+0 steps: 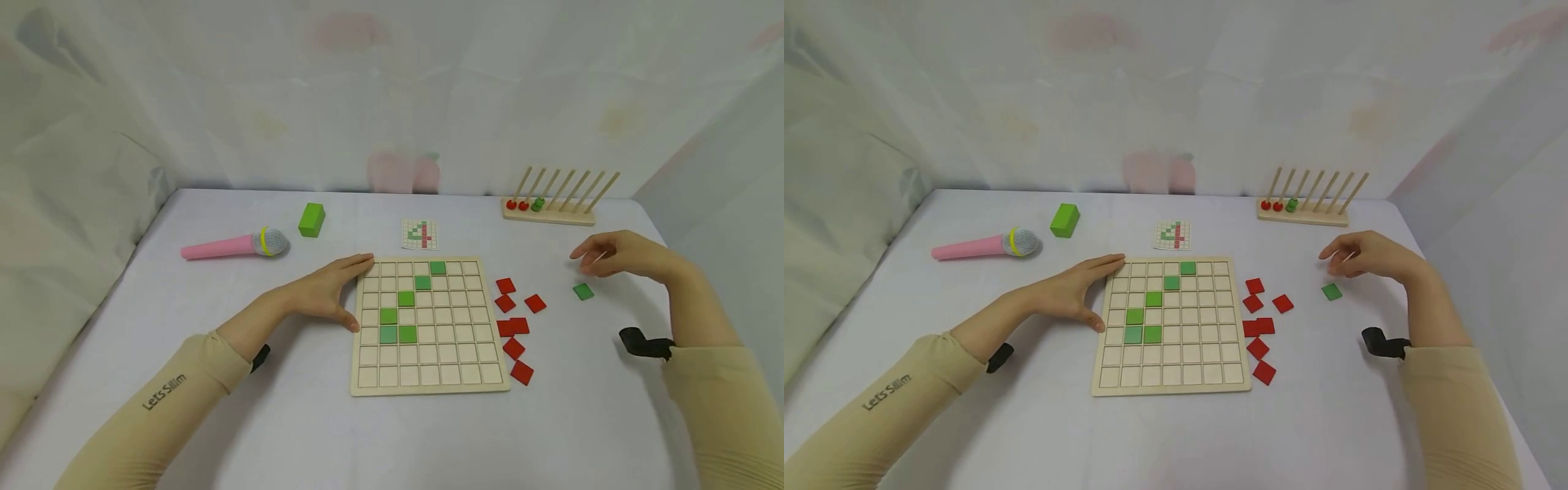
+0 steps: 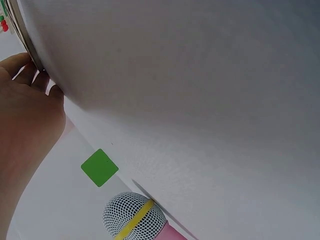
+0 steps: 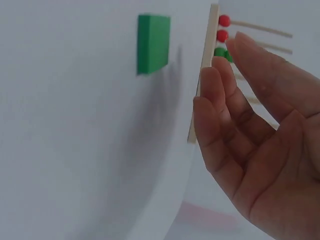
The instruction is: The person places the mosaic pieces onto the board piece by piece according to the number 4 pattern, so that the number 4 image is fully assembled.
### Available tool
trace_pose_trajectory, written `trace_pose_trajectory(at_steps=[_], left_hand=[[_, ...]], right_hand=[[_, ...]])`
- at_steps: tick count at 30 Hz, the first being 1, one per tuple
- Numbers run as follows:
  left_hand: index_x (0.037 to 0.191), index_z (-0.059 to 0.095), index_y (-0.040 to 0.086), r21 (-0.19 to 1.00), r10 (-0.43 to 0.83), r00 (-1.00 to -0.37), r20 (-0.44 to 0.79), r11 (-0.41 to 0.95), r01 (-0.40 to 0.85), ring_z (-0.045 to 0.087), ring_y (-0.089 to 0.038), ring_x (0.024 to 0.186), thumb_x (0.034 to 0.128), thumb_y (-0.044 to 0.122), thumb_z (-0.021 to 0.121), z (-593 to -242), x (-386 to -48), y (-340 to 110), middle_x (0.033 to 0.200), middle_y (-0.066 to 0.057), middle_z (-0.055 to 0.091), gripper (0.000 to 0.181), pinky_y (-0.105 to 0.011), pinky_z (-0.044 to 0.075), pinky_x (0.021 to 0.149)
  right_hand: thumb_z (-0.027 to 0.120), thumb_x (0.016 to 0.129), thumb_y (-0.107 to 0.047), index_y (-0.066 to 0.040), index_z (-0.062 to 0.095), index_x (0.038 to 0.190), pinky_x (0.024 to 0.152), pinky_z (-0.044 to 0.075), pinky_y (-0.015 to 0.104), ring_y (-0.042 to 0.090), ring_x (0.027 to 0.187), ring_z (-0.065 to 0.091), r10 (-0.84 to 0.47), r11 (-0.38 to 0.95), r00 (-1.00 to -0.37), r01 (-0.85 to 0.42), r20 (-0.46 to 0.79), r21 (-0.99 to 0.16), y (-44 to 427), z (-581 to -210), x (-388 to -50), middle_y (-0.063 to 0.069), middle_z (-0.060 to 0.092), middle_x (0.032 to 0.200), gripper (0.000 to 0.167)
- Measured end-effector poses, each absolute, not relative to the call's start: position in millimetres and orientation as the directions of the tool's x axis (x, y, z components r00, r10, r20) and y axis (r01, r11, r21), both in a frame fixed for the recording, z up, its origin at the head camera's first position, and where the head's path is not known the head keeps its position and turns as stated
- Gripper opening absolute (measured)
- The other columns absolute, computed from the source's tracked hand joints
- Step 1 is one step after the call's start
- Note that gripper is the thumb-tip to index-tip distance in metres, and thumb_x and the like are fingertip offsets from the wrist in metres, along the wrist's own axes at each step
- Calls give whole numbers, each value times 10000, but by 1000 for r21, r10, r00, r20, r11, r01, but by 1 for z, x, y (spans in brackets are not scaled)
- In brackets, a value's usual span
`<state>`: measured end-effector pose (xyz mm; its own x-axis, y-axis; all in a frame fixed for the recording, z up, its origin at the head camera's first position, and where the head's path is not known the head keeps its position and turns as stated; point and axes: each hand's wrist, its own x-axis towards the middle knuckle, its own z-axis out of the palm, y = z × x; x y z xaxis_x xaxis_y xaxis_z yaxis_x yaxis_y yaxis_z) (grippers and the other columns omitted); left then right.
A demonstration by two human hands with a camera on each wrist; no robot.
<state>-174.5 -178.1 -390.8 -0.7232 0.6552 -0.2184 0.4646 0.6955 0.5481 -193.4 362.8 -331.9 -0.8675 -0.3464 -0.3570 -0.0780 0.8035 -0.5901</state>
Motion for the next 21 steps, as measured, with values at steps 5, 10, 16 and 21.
trace_pose_trajectory(at_steps=[5,10,16,21], left_hand=[[1586,192,91,548,656,-723,-217,694,466,122,-307,1565,620,500,898,-390,-174,-177,1687,-50,129,1264,-538,190,1256],[1583,199,80,554,656,-723,-216,692,462,123,-316,1564,621,487,900,-388,-173,-177,1685,-62,138,1258,-543,187,1256],[1582,202,75,552,658,-723,-211,690,468,131,-322,1562,622,482,902,-389,-173,-177,1683,-70,142,1255,-542,190,1255],[1581,203,73,550,656,-726,-207,692,468,134,-323,1561,620,469,906,-389,-173,-177,1683,-73,145,1255,-538,190,1256]], right_hand=[[710,891,-204,-71,651,1211,784,499,182,-7,915,593,-343,825,-840,-57,-419,-562,373,-338,-190,3,685,1041,352],[730,859,-183,-82,653,1185,799,495,180,22,923,595,-367,821,-808,-48,-461,-569,379,-342,-190,0,670,1032,350],[756,818,-121,-44,647,1159,755,484,191,90,872,548,-414,783,-765,-24,-493,-621,377,-346,-194,4,590,933,366],[761,795,-105,-59,650,1109,683,445,227,138,841,486,-461,768,-743,-61,-486,-637,374,-349,-194,34,501,883,337]])
